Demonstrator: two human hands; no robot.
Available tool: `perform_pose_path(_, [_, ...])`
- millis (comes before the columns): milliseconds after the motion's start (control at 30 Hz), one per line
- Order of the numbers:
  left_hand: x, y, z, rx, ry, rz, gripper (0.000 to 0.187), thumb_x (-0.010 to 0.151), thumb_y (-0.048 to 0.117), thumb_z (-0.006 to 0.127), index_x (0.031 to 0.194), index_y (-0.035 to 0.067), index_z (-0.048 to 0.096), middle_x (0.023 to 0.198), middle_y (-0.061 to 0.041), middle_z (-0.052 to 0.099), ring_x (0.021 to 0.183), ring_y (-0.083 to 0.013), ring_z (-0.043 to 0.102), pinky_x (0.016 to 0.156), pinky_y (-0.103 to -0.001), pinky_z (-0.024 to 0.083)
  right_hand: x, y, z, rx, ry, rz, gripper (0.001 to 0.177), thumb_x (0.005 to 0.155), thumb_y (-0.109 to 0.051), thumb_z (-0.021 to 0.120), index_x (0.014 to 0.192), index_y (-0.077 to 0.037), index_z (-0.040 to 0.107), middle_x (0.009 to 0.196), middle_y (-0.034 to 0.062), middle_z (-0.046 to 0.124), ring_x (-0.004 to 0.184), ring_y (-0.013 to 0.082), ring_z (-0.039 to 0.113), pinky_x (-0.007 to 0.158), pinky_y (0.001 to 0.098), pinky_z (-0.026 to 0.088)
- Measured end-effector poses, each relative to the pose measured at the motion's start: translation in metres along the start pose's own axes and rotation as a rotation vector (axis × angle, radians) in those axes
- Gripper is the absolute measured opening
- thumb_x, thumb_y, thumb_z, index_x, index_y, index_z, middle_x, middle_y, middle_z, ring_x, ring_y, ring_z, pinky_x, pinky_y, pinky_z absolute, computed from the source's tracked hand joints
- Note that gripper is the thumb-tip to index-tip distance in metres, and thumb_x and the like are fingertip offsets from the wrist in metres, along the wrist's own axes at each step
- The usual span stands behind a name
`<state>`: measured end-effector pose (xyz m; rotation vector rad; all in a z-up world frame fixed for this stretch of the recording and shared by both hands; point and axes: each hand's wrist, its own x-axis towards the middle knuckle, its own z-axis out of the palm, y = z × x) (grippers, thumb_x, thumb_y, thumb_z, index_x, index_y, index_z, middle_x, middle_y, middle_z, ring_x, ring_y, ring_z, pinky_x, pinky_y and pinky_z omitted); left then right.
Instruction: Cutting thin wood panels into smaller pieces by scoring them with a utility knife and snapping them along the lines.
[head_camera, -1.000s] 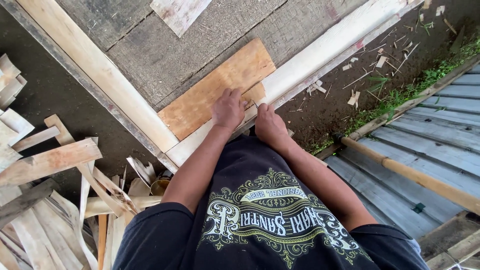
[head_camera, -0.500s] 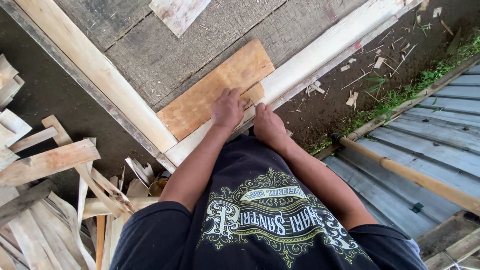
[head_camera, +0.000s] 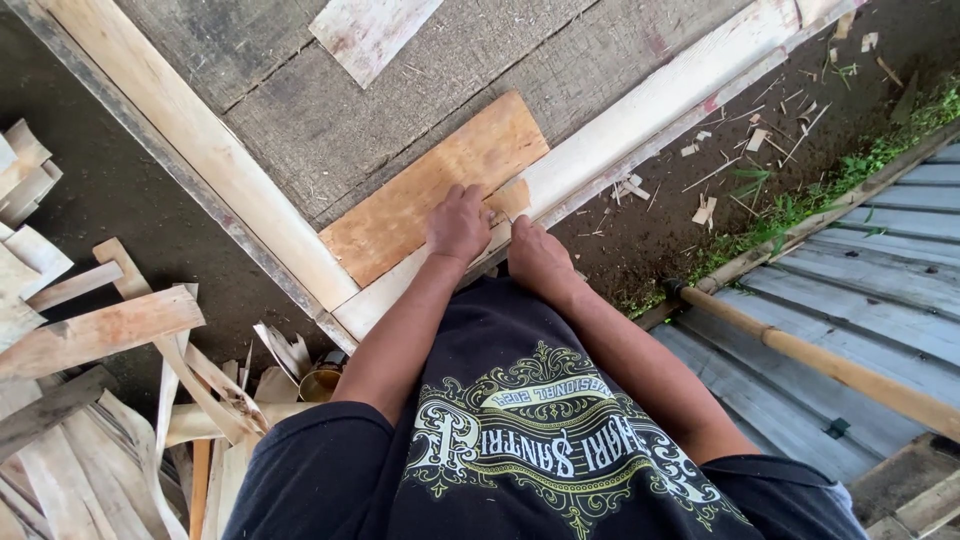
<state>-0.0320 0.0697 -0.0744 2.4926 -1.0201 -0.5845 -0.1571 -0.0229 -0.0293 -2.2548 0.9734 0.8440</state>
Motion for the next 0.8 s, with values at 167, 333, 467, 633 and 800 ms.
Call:
perform_pose_path(167, [0.0,0.004,-0.005,-0.006,-0.001,-0.001,0.028,0.085,0.037,0.074,0.095,0.016,0.058,0.096,-0.007,0.059,0.081,-0.039,0.072,0.073,-0.048,0.061,-0.009,-0.008,-0.01,0.042,-0.029,0.026,0.026,0.097,-0.019,0.032,0.113,-0.005,0.046,0.111,0.0259,0.063,0.104,0.052,0.068,0.088,0.0565,0.056])
perform_pose_path(333, [-0.006,0.006,-0.008,-0.007,-0.032,-0.033,0.027,0.086,0.035,0.072,0.099,0.016,0.059,0.099,-0.006,0.059,0.082,-0.0382,0.073,0.073,-0.048,0.06,-0.021,-0.007,-0.014,0.047,-0.035,0.036,0.027,0.096,-0.021,0.03,0.112,-0.006,0.046,0.11,0.0265,0.063,0.102,0.0527,0.069,0.087,0.0577,0.056])
perform_pose_path(467, [-0.003,0.006,-0.014,-0.123,-0.07,-0.111,0.026,0.086,0.034,0.074,0.095,0.015,0.058,0.1,-0.006,0.057,0.089,-0.0405,0.071,0.079,-0.049,0.058,-0.034,-0.008,-0.028,0.027,0.014,-0.054,0.022,0.098,-0.023,0.037,0.108,-0.006,0.047,0.103,0.028,0.062,0.095,0.0563,0.068,0.082,0.0598,0.056])
perform_pose_path(633, [-0.009,0.01,-0.04,-0.292,-0.101,-0.18,0.025,0.089,0.033,0.075,0.091,0.014,0.058,0.104,-0.006,0.054,0.098,-0.0423,0.068,0.084,-0.049,0.056,-0.029,-0.014,-0.032,0.019,0.058,-0.096,0.023,0.097,-0.025,0.035,0.105,-0.006,0.044,0.1,0.0281,0.06,0.087,0.0588,0.067,0.077,0.063,0.056])
perform_pose_path(800, [-0.009,-0.003,-0.066,-0.451,-0.099,-0.273,0.03,0.094,0.032,0.069,0.117,0.021,0.053,0.118,-0.006,0.054,0.115,-0.0402,0.064,0.095,-0.051,0.054,-0.012,-0.042,-0.043,-0.013,0.126,-0.217,0.022,0.099,-0.027,0.037,0.103,-0.006,0.043,0.095,0.0271,0.058,0.083,0.0593,0.067,0.072,0.0638,0.056])
